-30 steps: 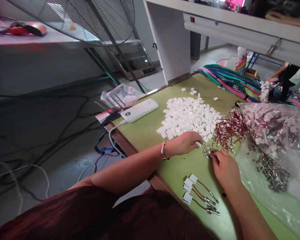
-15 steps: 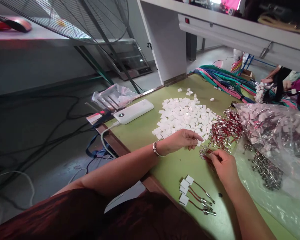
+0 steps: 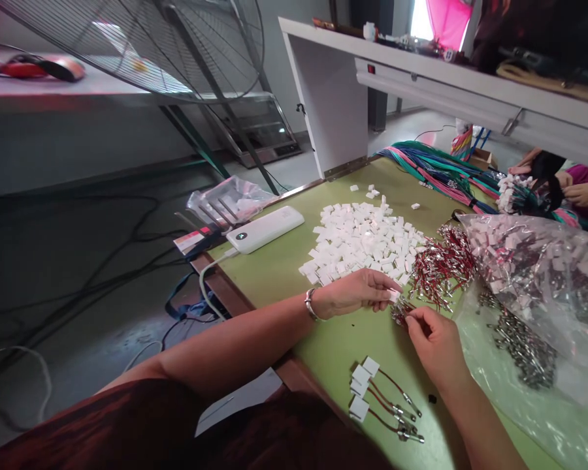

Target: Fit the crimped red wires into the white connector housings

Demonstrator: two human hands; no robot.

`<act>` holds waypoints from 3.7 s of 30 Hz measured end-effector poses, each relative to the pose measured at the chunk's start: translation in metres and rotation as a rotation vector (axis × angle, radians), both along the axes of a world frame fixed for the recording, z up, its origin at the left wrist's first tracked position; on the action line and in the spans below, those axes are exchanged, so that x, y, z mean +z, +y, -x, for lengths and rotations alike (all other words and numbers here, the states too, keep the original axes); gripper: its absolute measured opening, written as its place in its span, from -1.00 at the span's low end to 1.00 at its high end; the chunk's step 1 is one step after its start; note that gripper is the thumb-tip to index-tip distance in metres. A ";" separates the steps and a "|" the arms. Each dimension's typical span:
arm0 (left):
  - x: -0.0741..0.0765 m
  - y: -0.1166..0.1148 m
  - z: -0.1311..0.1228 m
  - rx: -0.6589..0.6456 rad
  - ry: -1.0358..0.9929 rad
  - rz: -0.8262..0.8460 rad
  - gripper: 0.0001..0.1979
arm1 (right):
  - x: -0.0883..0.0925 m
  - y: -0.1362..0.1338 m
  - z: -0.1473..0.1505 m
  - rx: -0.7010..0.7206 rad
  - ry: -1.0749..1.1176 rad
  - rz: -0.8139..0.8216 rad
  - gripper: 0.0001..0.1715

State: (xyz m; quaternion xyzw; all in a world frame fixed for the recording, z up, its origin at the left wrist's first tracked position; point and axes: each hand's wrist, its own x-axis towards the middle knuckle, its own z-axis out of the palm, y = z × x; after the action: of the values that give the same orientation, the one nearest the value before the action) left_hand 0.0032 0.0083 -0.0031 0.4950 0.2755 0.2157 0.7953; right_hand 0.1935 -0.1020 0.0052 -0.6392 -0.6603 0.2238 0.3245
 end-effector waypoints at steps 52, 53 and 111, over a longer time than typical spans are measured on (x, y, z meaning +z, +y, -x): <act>-0.012 0.011 -0.011 -0.081 0.685 -1.594 -0.71 | -0.020 0.009 -0.002 0.045 -0.266 0.018 -0.77; -0.009 0.012 -0.010 -0.053 0.676 -1.547 -0.68 | -0.019 0.009 -0.004 0.025 -0.209 -0.005 -0.77; -0.003 0.001 -0.002 -0.304 0.018 -0.041 -0.60 | -0.006 -0.005 0.004 0.157 -0.373 -0.219 -0.69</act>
State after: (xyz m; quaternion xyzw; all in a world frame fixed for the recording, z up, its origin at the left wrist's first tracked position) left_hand 0.0051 0.0098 -0.0060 0.5491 0.2000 0.0937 0.8060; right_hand 0.1897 -0.1073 -0.0008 -0.5771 -0.7770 0.0534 0.2457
